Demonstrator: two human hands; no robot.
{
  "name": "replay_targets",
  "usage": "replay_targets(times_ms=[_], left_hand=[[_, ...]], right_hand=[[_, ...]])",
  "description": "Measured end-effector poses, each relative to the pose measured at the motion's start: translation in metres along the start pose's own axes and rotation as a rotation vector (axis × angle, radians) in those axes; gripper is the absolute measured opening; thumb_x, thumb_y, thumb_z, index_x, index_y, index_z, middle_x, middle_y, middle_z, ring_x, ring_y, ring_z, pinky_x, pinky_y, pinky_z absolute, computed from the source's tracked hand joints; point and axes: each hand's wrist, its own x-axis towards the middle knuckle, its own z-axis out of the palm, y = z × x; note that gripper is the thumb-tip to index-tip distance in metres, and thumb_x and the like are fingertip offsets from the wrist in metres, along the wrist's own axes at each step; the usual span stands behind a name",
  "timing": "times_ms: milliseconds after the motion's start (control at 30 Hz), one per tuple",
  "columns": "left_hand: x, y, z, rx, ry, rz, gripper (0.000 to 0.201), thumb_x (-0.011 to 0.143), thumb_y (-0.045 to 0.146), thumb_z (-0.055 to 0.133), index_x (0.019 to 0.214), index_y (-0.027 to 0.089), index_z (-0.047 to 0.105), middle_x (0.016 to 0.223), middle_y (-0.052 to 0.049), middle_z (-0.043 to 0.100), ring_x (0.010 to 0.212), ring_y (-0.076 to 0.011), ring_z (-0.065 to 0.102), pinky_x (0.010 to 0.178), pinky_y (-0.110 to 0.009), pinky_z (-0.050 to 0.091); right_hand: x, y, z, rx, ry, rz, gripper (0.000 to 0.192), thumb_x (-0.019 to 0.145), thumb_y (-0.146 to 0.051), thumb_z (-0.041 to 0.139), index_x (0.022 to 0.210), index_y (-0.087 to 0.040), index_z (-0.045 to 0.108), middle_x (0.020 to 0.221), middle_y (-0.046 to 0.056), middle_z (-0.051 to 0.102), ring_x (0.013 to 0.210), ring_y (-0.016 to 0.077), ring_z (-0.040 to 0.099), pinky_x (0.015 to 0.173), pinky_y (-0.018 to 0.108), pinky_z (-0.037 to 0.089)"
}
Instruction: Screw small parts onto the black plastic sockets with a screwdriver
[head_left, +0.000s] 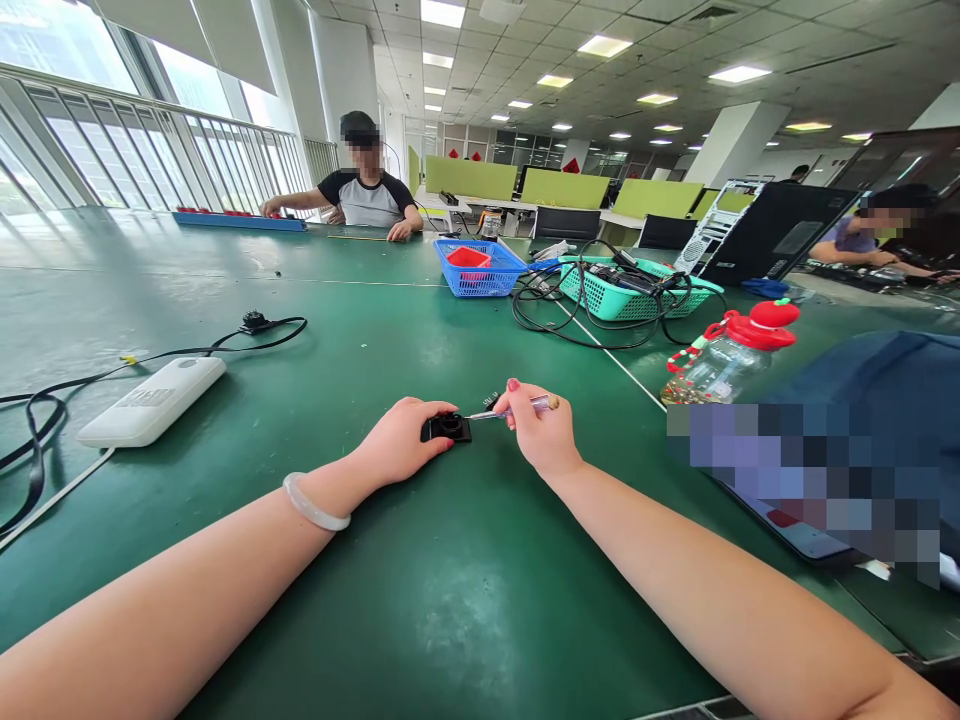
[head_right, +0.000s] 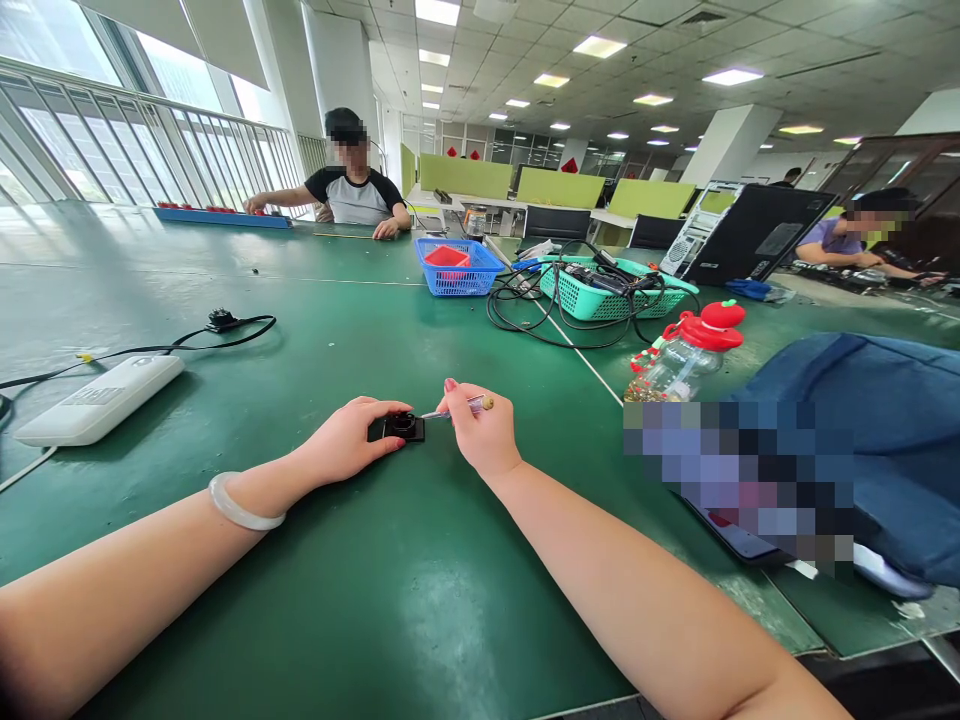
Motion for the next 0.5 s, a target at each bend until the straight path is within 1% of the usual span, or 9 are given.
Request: replay_targets(times_ms=[100,167,233,333,400,500], left_hand=[[0.0,0.0,0.0,-0.008,0.002,0.006,0.044,0.079,0.035,0.06,0.123,0.028,0.061,0.116,-0.004,0.069,0.115,-0.0269,0.055,0.102,-0.042,0.047],[0.001,-0.001,0.0,-0.01,0.002,0.01,0.045,0.079,0.036,0.061,0.123,0.028,0.06,0.116,-0.003,0.068,0.115,-0.0264,0.055,0.102,-0.041,0.047],[0.001,-0.001,0.0,-0.007,-0.002,0.013,0.046,0.079,0.037,0.061,0.124,0.028,0.06,0.116,-0.004,0.068,0.115,-0.0265,0.055,0.102,-0.042,0.047],[0.001,-0.001,0.0,0.003,-0.004,0.021,0.045,0.08,0.037,0.06,0.124,0.028,0.06,0.116,-0.004,0.069,0.115,-0.0269,0.054,0.101,-0.042,0.047],[0.001,-0.002,0.0,0.01,-0.002,0.031,0.045,0.08,0.037,0.061,0.123,0.028,0.06,0.115,-0.003,0.069,0.114,-0.0272,0.054,0.101,-0.043,0.046],[0.001,-0.003,-0.001,0.023,-0.001,0.04,0.045,0.079,0.04,0.062,0.122,0.028,0.06,0.114,-0.003,0.069,0.112,-0.0277,0.054,0.1,-0.044,0.046]], right_hand=[[0.002,0.004,0.001,-0.008,-0.116,0.077,0.05,0.089,-0.056,0.048,0.058,-0.019,0.063,0.051,-0.001,0.051,0.048,0.0124,0.049,0.048,0.026,0.039],[0.002,0.004,0.001,-0.06,-0.158,0.068,0.049,0.09,-0.054,0.047,0.059,-0.019,0.063,0.051,-0.001,0.051,0.049,0.0123,0.049,0.048,0.026,0.038],[0.001,0.001,0.001,-0.117,-0.155,0.014,0.048,0.091,-0.05,0.046,0.058,-0.02,0.063,0.05,-0.001,0.05,0.049,0.0121,0.049,0.051,0.026,0.039],[-0.001,-0.005,0.0,-0.13,-0.084,-0.064,0.05,0.092,-0.049,0.045,0.055,-0.02,0.061,0.049,-0.001,0.049,0.05,0.0122,0.049,0.053,0.026,0.039],[-0.003,-0.007,0.0,-0.07,-0.048,-0.051,0.053,0.093,-0.051,0.044,0.053,-0.02,0.06,0.047,-0.001,0.048,0.048,0.0122,0.048,0.051,0.026,0.038],[-0.003,-0.009,-0.001,-0.023,-0.092,-0.017,0.054,0.093,-0.052,0.043,0.053,-0.02,0.06,0.045,-0.002,0.046,0.044,0.0121,0.046,0.048,0.027,0.038]])
